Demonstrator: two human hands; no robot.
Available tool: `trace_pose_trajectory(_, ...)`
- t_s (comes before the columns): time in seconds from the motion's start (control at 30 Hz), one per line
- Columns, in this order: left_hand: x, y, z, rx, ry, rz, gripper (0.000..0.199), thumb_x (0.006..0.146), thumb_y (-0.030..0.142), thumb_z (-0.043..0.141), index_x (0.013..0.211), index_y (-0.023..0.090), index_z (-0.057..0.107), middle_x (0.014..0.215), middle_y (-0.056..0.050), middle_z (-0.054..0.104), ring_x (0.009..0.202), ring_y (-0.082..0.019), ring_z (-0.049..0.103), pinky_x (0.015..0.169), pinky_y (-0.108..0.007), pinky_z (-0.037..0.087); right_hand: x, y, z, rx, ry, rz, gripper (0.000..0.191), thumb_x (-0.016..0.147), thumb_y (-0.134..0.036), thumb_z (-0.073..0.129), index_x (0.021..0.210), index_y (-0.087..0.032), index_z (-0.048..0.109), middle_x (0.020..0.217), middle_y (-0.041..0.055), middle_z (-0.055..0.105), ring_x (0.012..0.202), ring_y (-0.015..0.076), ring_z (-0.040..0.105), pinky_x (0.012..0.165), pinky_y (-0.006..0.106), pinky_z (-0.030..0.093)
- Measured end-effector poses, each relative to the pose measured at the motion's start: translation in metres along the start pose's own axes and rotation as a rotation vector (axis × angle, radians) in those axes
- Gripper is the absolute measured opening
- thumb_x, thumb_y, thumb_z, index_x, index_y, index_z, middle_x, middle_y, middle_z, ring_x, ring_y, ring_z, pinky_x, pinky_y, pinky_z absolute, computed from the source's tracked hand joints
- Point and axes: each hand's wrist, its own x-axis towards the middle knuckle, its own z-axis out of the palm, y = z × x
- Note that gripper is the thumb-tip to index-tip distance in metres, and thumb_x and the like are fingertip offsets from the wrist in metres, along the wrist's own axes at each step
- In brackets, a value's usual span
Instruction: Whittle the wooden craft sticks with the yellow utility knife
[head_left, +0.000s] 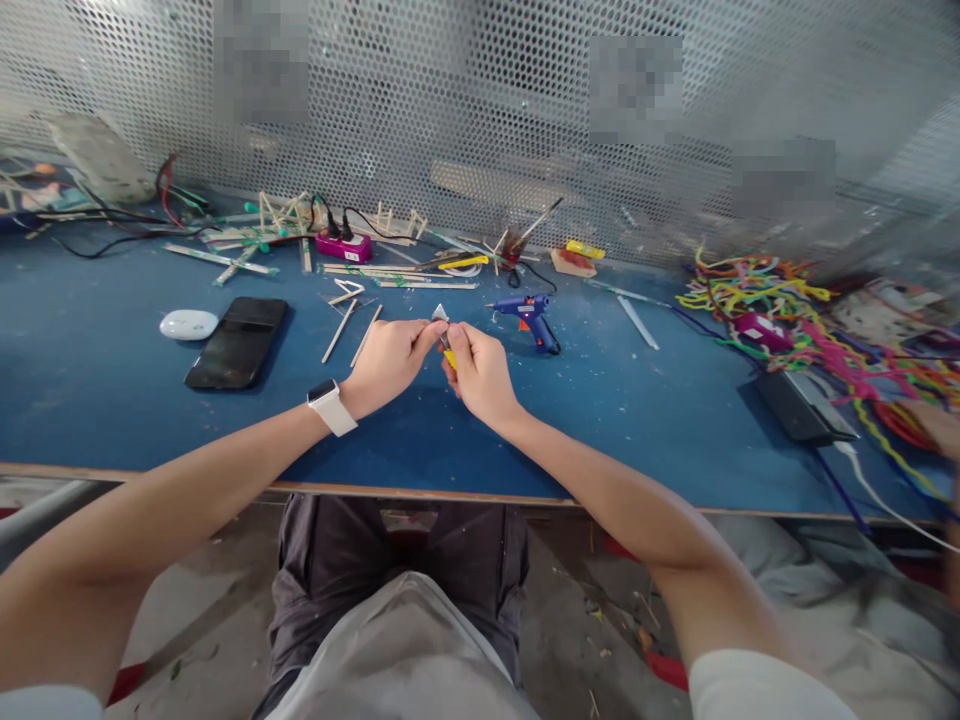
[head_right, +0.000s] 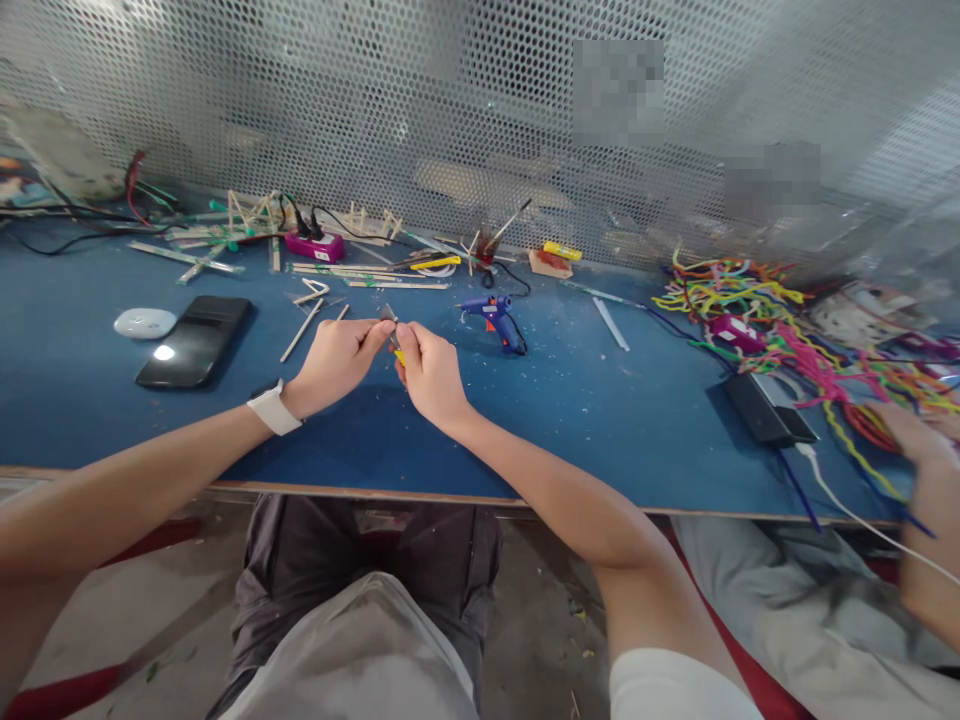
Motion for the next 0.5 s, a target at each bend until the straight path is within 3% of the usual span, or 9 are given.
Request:
trace_pose_trajectory(0.2,0.0005,0.0009,0.0026,-0.011,0.030,-0.005,0.063,0.120,0.055,0.048,0.070,0.021,0.064,0.057,-0.001,0.057,0.054,-0.015,0.045,0.060,-0.033,0.031,-0.0006,-0.0016,0.0020,-0.002,0.023,0.009,0.072,0.113,-0.091,0.044,0.091,-0.025,0.061,0.059,-0.0038,0.056,0.050,0.0135,0.054,0.051,0.028,0.040)
trace_pose_trajectory(0.4,-0.0011,0.0018,0.0050,-0.077,0.089,-0.003,0.071,0.116,0.069,0.050,0.063,0.023,0.044,0.054,0.002,0.043,0.055,-0.013,0.034,0.058,-0.033,0.026,-0.0013,-0.0022,0.0063,0.064,0.063,-0.002,0.070,0.113,-0.090,0.046,0.090,-0.025,0.060,0.058,-0.0044,0.056,0.050,0.0133,0.053,0.049,0.027,0.039)
trace_pose_trajectory(0.5,-0.0019,0.0035,0.0041,-0.105,0.091,0.004,0.071,0.116,0.073,0.048,0.066,0.024,0.041,0.055,0.003,0.042,0.055,-0.013,0.033,0.058,-0.034,0.025,-0.0001,-0.0034,0.0081,0.059,0.079,0.000,0.071,0.112,-0.092,0.047,0.089,-0.026,0.058,0.058,-0.0045,0.054,0.050,0.0127,0.053,0.048,0.027,0.039)
